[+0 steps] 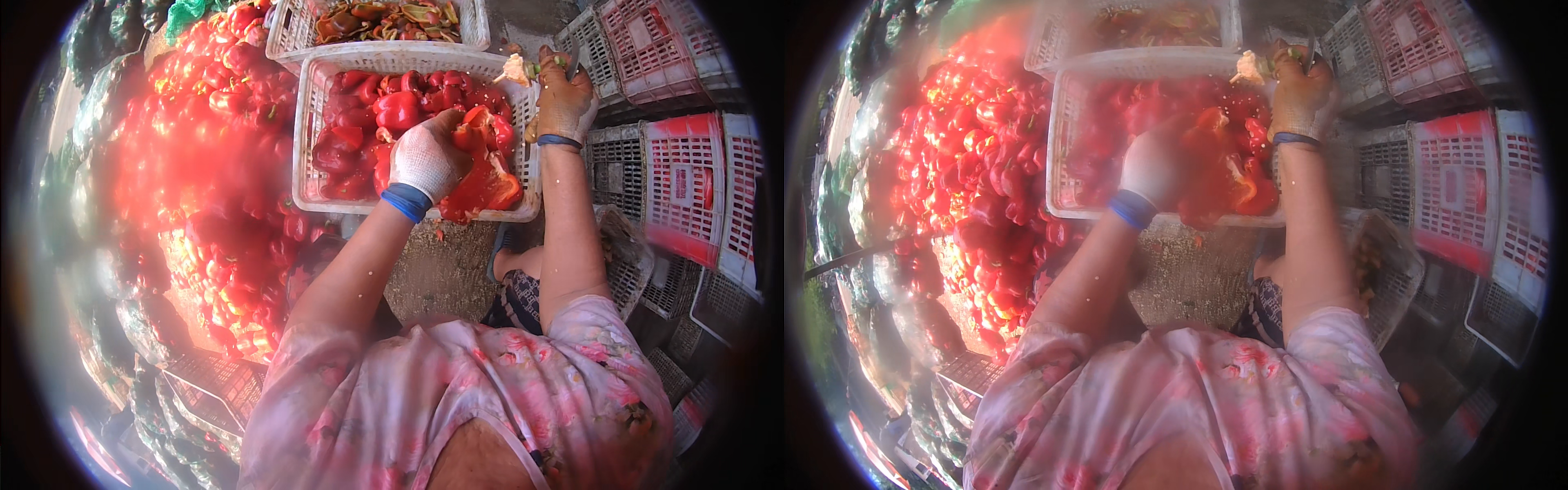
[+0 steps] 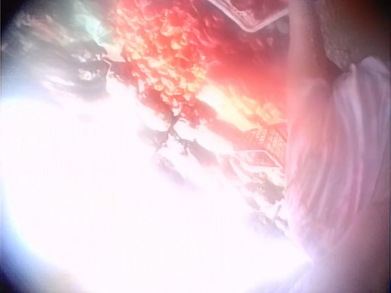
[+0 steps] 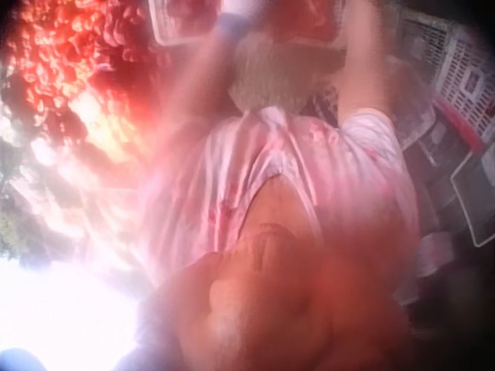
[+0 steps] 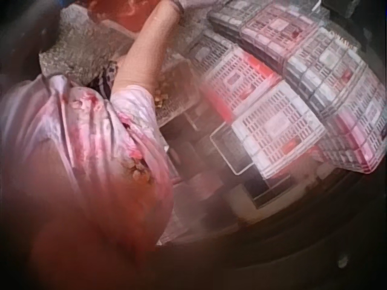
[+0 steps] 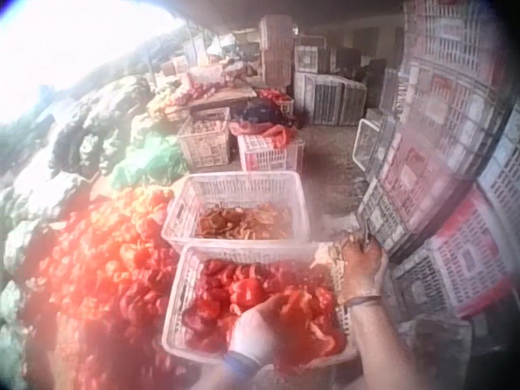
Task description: The person removes the stems and cores from red bell peppers using a knife and places the peppers into a plastic crate.
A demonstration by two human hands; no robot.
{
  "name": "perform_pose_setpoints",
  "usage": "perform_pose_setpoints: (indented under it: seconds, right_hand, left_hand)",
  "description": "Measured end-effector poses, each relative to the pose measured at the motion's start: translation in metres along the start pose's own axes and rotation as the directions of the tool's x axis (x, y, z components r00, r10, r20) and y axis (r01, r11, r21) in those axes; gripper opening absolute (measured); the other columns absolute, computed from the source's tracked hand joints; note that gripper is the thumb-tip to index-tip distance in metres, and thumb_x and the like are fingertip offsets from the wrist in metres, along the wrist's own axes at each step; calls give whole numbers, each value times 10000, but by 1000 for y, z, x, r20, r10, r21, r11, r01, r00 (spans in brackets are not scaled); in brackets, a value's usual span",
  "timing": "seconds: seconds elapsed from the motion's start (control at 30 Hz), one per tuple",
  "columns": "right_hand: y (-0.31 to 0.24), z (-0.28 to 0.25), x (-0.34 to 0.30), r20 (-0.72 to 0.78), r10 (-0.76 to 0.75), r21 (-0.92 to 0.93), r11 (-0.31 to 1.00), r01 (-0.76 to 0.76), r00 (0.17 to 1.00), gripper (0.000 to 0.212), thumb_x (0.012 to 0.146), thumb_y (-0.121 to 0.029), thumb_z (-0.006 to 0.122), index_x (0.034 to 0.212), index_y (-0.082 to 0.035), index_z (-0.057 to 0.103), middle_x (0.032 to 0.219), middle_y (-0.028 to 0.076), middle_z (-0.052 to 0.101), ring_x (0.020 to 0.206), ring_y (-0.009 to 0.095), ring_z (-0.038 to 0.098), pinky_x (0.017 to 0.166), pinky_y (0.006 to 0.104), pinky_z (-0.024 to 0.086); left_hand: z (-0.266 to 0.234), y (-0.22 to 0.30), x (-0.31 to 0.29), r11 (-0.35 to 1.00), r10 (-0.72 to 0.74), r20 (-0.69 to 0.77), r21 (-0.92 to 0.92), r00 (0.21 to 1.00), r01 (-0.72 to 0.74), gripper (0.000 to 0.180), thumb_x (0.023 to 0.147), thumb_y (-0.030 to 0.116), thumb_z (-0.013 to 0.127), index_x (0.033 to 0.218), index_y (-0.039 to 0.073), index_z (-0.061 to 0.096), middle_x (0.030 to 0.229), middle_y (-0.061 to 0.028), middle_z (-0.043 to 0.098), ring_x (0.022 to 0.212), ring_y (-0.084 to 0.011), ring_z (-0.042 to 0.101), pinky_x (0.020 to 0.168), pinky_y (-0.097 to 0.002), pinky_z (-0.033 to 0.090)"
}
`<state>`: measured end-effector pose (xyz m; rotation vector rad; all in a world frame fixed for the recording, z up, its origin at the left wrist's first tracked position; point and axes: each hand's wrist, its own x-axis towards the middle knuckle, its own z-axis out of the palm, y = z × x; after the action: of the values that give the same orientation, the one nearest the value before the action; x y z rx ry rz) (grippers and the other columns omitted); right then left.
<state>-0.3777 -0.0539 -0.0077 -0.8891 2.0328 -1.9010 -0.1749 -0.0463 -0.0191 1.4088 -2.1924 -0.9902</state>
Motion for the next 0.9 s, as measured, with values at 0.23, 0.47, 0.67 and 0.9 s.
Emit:
perform_pose_setpoints:
  seconds: [0.23, 0.47, 0.67, 0.9]
  right_hand:
    - [-20, 1, -20, 93, 248, 49, 966, -253, 964, 189, 874, -220, 740, 851, -60, 642, 651, -11, 571, 449, 72, 471, 410, 223, 354]
    - [-21, 14, -47, 166, 311, 109, 938, -330, 936, 181, 874, -232, 725, 845, -63, 669, 639, -27, 540, 474, 59, 462, 439, 225, 358]
    - [-4, -5, -53, 194, 454, 100, 873, -478, 870, 97, 897, -154, 667, 939, -67, 660, 693, -15, 583, 472, 63, 459, 428, 225, 372]
    - [-8, -7, -43, 262, 667, 185, 675, -715, 698, 237, 907, -278, 671, 838, -58, 619, 659, 21, 548, 450, 117, 459, 428, 285, 395]
  left_hand:
    - [-59, -88, 44, 932, 8, -376, 339, 927, 130, 311, 743, 257, 702, 1022, 134, 644, 886, -159, 697, 848, -349, 677, 725, -461, 534]
    - [-39, -177, 83, 621, -296, -420, 597, 858, 507, 528, 840, 354, 665, 1303, 179, 478, 1091, -150, 634, 962, -332, 656, 749, -437, 530]
    - [8, -194, 120, 552, -126, -211, 797, 969, 245, 525, 933, 333, 500, 1378, 66, 422, 1094, -164, 620, 956, -322, 635, 769, -444, 510]
    - [7, -199, 153, 560, -91, -187, 803, 978, 205, 557, 864, 528, 579, 1199, 88, 504, 1029, -173, 664, 942, -329, 678, 776, -444, 549]
